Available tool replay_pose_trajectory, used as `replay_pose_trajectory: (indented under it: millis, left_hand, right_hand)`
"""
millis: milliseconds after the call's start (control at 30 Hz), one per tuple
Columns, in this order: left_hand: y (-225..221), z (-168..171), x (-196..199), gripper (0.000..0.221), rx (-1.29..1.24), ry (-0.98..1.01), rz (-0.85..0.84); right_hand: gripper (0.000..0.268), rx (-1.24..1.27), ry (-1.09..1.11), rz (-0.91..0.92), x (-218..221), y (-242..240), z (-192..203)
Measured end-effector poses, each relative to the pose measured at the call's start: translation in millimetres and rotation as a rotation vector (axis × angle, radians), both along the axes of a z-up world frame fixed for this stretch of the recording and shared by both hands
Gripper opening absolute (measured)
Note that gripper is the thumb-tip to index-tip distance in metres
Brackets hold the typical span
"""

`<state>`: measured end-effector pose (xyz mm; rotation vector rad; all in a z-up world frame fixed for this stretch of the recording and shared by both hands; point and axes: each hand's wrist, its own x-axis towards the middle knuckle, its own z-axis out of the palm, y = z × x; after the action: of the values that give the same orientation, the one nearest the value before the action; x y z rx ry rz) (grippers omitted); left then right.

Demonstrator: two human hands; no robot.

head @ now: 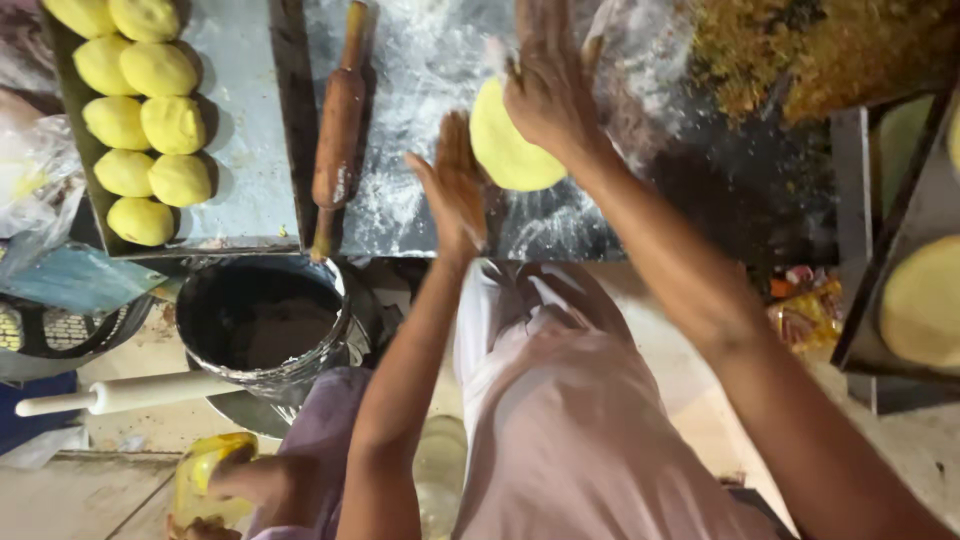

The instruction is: The person flattens balls of dough using a rolling pin and their hands, places a spoonful of stuffing in the center, folds and seals the dough around the filling, and places the prepared flatbreads onto a metal tray.

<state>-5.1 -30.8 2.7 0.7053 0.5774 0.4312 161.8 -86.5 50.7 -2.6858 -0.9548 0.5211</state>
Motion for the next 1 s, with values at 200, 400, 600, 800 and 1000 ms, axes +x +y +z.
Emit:
replay_pose_trajectory:
  millis: [200,400,600,800,1000]
  left_hand:
    - [-41.8,-15.4,-7.9,0.102,0.027,-0.004,0.253]
    - [-37.3,-13.3,10.6,0.102,0.061,0.088,0.144]
    - [48.7,-15.4,22.6,0.110,0.067,-0.005,-0.268]
    - [54.0,-13.3,21.3,0.114,0.033,-0.022,-0.300]
    - [62.0,-22.2,6.5,0.112,-0.026,-0.004,-0.323]
  right_hand:
    - [0.068,-0.072,-0.015,0.126,-34.0,16.5,4.3]
    - [0.046,-0.106,0.077,-0.032,11.1,-56.0,-22.3]
    - [0.072,0.316,-0.019,-0.147,4.6,-55.6,-1.7]
    - [0.074,-0.055,-0.072,-0.069,-13.3,-10.0,-6.8]
    - [0.064,-0.139,-0.005,-0.002,-45.8,10.7,-6.8]
